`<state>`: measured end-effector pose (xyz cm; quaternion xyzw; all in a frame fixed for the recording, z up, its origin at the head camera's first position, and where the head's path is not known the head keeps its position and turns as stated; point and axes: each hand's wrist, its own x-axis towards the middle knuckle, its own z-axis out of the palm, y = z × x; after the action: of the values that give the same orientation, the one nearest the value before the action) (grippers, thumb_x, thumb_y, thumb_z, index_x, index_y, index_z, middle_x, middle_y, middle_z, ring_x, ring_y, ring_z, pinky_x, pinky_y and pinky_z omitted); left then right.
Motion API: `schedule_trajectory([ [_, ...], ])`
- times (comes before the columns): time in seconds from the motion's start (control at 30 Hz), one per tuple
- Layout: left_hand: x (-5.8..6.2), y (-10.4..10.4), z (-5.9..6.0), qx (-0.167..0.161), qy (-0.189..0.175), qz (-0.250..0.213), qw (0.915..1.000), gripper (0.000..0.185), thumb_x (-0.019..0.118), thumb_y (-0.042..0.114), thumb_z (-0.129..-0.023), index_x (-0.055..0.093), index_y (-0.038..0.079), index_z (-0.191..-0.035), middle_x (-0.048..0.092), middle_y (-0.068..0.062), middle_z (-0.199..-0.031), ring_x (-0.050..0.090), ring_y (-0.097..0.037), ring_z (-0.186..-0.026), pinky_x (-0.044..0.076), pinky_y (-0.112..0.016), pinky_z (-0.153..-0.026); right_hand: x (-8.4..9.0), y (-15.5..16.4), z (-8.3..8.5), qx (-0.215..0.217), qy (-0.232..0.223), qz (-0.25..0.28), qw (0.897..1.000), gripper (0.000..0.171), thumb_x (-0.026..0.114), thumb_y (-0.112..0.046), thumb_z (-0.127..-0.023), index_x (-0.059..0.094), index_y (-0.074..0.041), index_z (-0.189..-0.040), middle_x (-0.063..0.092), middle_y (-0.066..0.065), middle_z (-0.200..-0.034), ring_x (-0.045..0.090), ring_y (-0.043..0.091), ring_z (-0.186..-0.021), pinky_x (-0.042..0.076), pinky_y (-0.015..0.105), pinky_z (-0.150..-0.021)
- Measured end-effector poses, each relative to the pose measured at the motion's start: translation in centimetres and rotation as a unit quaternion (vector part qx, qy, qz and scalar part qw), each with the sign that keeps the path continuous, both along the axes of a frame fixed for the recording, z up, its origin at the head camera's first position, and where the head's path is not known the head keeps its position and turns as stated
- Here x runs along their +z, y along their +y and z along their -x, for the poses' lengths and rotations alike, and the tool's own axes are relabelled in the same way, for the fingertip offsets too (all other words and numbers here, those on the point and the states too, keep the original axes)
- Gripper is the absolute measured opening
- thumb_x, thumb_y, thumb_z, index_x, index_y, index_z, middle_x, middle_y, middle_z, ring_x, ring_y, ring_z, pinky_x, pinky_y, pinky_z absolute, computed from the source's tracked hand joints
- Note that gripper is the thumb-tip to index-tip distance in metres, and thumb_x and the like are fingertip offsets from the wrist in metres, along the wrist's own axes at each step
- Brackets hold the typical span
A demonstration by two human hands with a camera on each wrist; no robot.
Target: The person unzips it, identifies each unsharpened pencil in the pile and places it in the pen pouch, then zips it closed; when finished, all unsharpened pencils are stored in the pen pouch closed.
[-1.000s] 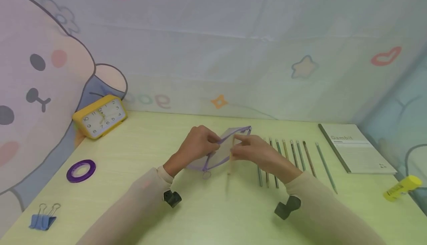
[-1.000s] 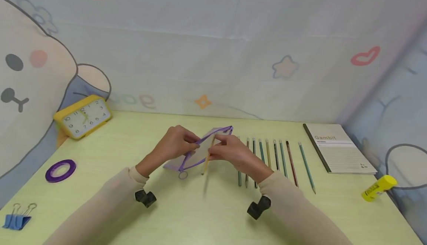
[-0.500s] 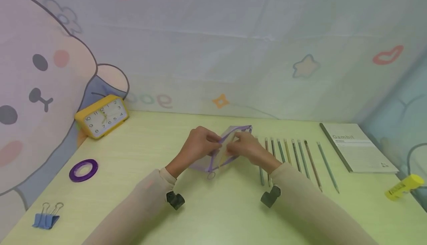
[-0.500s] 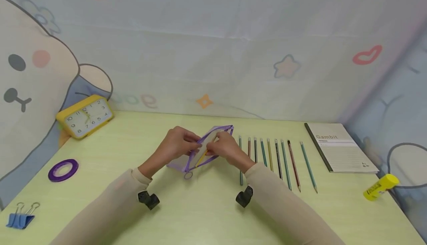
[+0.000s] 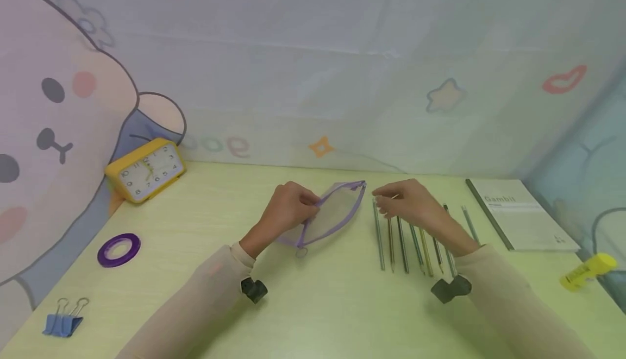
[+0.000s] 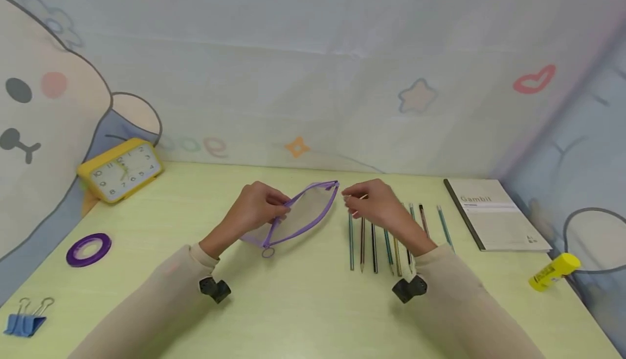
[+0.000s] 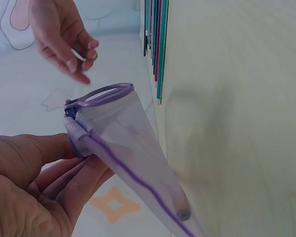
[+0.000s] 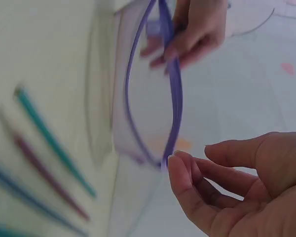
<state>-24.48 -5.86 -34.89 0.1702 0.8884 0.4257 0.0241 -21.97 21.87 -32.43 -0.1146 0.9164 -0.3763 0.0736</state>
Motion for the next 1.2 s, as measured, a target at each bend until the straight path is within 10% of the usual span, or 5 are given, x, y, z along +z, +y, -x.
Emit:
schedule_trajectory([
  [0.37, 0.1, -0.4, -0.2, 0.004, -0.003, 0.008, 0.9999, 0.02, 0.074, 0.01, -0.089, 0.079, 0.003, -0.107, 0.079, -0.015, -0.099, 0.077, -0.019, -0.074, 0.06, -0.027, -0.063, -2.2, 7.9, -0.3, -0.044, 0.007, -0.246, 0.968, 0.033, 0.051, 0.0, -0.096, 0.06, 0.024, -0.117, 0.066, 0.038, -0.108, 0.05, 0.01, -0.049, 0.044, 0.027, -0.053],
  [0.6, 0.1, -0.6, -0.2, 0.006, 0.005, 0.013, 0.9999, 0.021, 0.073, 0.011, -0.089, 0.079, 0.005, -0.109, 0.079, -0.014, -0.1, 0.078, -0.021, -0.081, 0.06, -0.027, -0.065, -4.8, 9.1, 0.0, -0.049, -0.029, -0.249, 0.967, 0.04, 0.048, 0.005, -0.093, 0.049, 0.026, -0.127, 0.049, 0.047, -0.132, 0.064, 0.017, -0.059, 0.055, 0.031, -0.061],
  [0.73, 0.1, -0.6, -0.1, 0.008, 0.005, 0.011, 0.9999, 0.022, 0.072, 0.011, -0.089, 0.079, 0.005, -0.109, 0.079, -0.013, -0.1, 0.078, -0.021, -0.083, 0.06, -0.027, -0.066, -5.1, 8.9, 0.1, -0.058, -0.027, -0.245, 0.968, 0.028, 0.051, 0.005, -0.089, 0.055, 0.024, -0.109, 0.067, 0.034, -0.093, 0.062, 0.018, -0.056, 0.049, 0.027, -0.052],
  [0.87, 0.1, -0.6, 0.1, 0.007, 0.007, 0.012, 0.9999, 0.022, 0.072, 0.011, -0.09, 0.079, 0.005, -0.11, 0.079, -0.013, -0.099, 0.078, -0.021, -0.083, 0.06, -0.027, -0.066, -5.4, 8.7, 0.2, -0.039, -0.004, -0.258, 0.965, 0.009, 0.052, 0.006, -0.083, 0.056, 0.006, -0.075, 0.051, 0.003, -0.056, 0.047, 0.011, -0.047, 0.038, 0.022, -0.047],
  [1.2, 0.0, -0.7, 0.3, 0.0, 0.01, 0.002, 0.9999, 0.023, 0.072, 0.011, -0.09, 0.078, 0.006, -0.112, 0.079, -0.013, -0.097, 0.077, -0.019, -0.077, 0.06, -0.027, -0.065, -5.8, 8.5, 0.3, -0.034, -0.002, -0.273, 0.961, 0.024, 0.048, 0.006, -0.08, 0.043, -0.011, -0.064, 0.041, -0.004, -0.053, 0.039, 0.008, -0.047, 0.032, 0.019, -0.045],
])
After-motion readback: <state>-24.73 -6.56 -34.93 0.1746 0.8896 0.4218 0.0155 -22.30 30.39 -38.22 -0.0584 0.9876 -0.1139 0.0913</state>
